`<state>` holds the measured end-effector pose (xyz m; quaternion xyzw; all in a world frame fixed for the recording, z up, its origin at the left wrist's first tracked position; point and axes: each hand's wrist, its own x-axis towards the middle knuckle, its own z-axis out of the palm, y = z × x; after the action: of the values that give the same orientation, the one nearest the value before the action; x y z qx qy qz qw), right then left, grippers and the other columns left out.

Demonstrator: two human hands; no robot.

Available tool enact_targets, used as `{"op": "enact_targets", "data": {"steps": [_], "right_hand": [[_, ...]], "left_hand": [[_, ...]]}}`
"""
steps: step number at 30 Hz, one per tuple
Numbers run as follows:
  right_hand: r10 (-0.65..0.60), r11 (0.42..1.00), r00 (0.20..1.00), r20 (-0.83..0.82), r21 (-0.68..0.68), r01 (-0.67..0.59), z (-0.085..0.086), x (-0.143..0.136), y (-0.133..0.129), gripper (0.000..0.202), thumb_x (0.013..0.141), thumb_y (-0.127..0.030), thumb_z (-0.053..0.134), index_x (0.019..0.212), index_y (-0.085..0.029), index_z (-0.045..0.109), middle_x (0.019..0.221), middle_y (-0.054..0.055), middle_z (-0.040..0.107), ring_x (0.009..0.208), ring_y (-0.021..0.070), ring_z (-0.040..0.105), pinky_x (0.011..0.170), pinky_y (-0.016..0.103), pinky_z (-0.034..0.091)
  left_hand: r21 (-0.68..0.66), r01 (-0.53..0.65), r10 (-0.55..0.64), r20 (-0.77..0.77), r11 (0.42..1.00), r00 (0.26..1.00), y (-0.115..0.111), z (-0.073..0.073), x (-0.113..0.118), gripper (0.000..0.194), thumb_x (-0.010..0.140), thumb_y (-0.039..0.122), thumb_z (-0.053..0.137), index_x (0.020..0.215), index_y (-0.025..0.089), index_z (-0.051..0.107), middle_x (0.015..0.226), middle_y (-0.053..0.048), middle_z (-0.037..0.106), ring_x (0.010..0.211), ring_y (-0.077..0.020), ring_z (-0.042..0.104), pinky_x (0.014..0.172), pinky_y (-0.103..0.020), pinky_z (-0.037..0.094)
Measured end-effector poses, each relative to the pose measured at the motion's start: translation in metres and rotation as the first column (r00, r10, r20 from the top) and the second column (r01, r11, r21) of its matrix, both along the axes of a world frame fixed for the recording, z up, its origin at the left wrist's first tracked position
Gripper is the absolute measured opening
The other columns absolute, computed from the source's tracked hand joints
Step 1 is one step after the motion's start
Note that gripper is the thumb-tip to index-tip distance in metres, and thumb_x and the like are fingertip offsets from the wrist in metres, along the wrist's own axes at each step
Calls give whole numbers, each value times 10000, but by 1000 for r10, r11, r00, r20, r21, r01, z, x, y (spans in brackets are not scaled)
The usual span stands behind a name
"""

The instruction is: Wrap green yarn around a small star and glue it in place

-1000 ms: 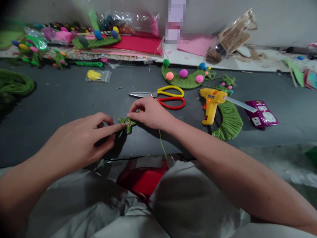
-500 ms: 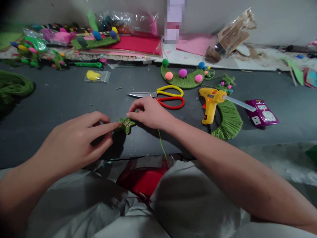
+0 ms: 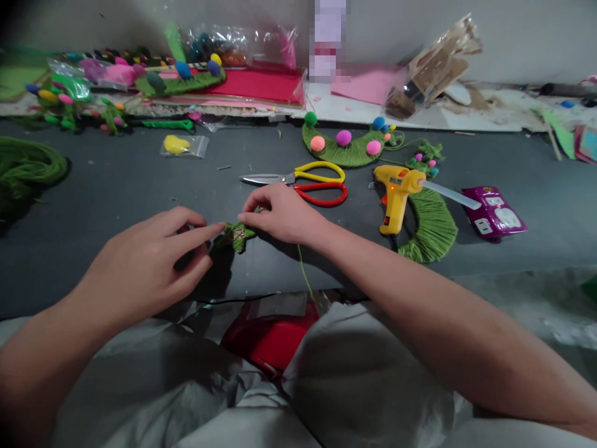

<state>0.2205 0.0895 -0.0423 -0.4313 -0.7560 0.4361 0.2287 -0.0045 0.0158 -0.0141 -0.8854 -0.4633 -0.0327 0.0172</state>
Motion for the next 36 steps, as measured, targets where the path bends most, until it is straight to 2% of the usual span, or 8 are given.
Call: {"op": "enact_targets", "data": {"steps": [6, 11, 16, 19, 21, 25, 31, 36], "right_hand": [[5, 1000, 1000, -6, 9, -5, -1, 1, 0, 180, 877, -290, 696, 844, -120, 744, 612, -27, 547, 558, 83, 398, 511, 261, 270], [5, 1000, 1000, -7, 1, -5, -1, 1, 0, 181, 874, -294, 701, 839, -121, 745, 596, -33, 534, 548, 81, 390, 505, 257, 271], [10, 1000, 1000, -8, -7, -10, -2, 1, 1, 177, 873, -291, 698, 845, -123, 747, 604, -29, 547, 545, 80, 377, 506, 259, 267], [9, 1000, 1000, -4, 1, -9, -2, 1, 1, 177, 873, -293, 697, 844, -126, 748, 593, -32, 533, 545, 83, 374, 506, 260, 267], [4, 1000, 1000, 6, 5, -4, -2, 1, 1, 177, 872, -295, 699, 840, -128, 747, 589, -33, 528, 548, 83, 375, 507, 259, 266], [8, 1000, 1000, 7, -2, -8, -2, 1, 1, 189, 874, -308, 698, 847, -128, 748, 611, -27, 548, 554, 81, 377, 512, 257, 270], [8, 1000, 1000, 3, -2, -8, -2, 1, 1, 197, 871, -318, 696, 848, -129, 745, 603, -31, 540, 553, 83, 384, 511, 256, 270], [12, 1000, 1000, -3, -9, -12, -3, 1, 0, 209, 879, -331, 687, 851, -132, 743, 624, -21, 567, 559, 85, 387, 516, 258, 272]], "left_hand": [[-22, 30, -32, -88, 999, 996, 0, -4, 3, 449, 946, 246, 417, 1324, 239, 660, 1130, -95, 634, 849, -282, 611, 669, -422, 444], [-14, 14, -15, -62, 1000, 998, 1, -3, 0, 435, 946, 251, 422, 1301, 210, 669, 1114, -102, 640, 846, -276, 615, 670, -415, 442], [-77, -26, 34, 107, 997, 994, 0, 4, -7, 413, 965, 257, 431, 1303, 194, 658, 1160, -84, 631, 902, -243, 640, 716, -383, 472], [-118, -42, 70, 243, 992, 968, 0, 7, -10, 379, 972, 264, 448, 1282, 213, 661, 1167, -61, 630, 885, -196, 643, 719, -339, 478], [-144, -53, 92, 280, 988, 956, 1, 7, -11, 360, 975, 276, 452, 1260, 226, 668, 1153, -53, 632, 864, -182, 638, 700, -321, 474], [-191, -40, 82, 221, 981, 972, 4, 3, -11, 373, 977, 303, 444, 1266, 240, 671, 1165, -64, 629, 888, -201, 642, 737, -337, 494], [-96, -5, 4, -10, 995, 1000, 4, -1, -6, 424, 973, 256, 394, 1296, 243, 668, 1179, -106, 636, 921, -270, 646, 702, -395, 483], [-64, -26, 23, -44, 998, 999, 5, -2, -6, 408, 970, 277, 393, 1261, 234, 677, 1133, -114, 642, 886, -281, 641, 664, -397, 465]]}}
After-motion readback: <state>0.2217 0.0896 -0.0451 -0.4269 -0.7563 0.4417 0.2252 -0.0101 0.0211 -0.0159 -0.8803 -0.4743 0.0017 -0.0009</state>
